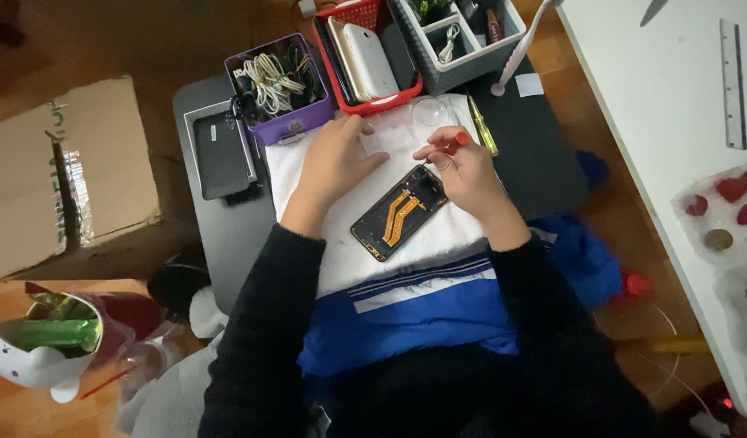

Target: Disassembling a smartphone by removing the back cover and unscrewing internal components with a precision screwdriver.

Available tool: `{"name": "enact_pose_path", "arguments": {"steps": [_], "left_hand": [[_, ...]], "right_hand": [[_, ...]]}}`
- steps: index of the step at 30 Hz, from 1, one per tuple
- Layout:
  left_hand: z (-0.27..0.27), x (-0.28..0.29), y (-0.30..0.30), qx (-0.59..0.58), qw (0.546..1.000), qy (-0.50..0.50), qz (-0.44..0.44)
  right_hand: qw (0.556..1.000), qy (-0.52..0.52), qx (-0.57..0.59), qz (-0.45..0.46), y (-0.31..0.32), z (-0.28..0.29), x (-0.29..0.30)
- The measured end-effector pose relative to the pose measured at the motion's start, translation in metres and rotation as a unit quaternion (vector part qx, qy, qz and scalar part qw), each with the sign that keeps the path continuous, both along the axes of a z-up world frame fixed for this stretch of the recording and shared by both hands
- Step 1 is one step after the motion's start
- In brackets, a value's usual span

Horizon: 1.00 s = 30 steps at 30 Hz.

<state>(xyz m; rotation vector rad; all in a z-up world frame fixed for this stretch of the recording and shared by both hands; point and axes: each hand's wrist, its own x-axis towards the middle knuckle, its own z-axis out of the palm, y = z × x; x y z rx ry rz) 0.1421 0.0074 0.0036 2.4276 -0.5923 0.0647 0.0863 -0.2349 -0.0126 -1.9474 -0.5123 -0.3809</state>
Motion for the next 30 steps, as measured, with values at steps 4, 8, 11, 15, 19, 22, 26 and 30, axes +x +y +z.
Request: {"name": "enact_pose_path", "arguments": {"steps": [4,8,11,15,19,22,26,30], "left_hand": [[-0.001,0.0,0.001,-0.01,1.0,-0.004,0.005],[-0.003,-0.001,0.004,-0.034,0.999,-0.006,-0.005],[-0.01,0.004,0.005,-0.044,0.999,-0.021,-0.013],[-0.006,0.0,0.005,-0.054,0.998,-0.03,-0.007],[-0.006,0.003,0.006,-0.048,0.998,-0.025,-0.007],[-0.013,0.004,0.006,-0.049,0.999,-0.019,-0.007],[-0.009,0.004,0.007,-0.052,0.998,-0.023,-0.004],[-0.013,0.006,0.007,-0.062,0.998,-0.031,0.001]], "right_hand": [[1.0,0.024,-0.014,0.014,0.003,0.012,0.0],[0.997,0.005,-0.069,0.026,0.012,0.03,-0.001],[0.994,-0.087,-0.063,-0.019,0.021,0.024,0.006],[0.962,-0.238,-0.054,-0.122,0.016,0.005,0.02],[0.954,-0.258,-0.06,-0.139,0.022,0.001,0.016],[0.961,-0.24,-0.045,-0.128,0.034,0.004,0.012],[0.955,-0.26,-0.01,-0.142,0.035,0.007,0.011],[0.939,-0.288,-0.012,-0.191,0.029,0.001,0.012]]}}
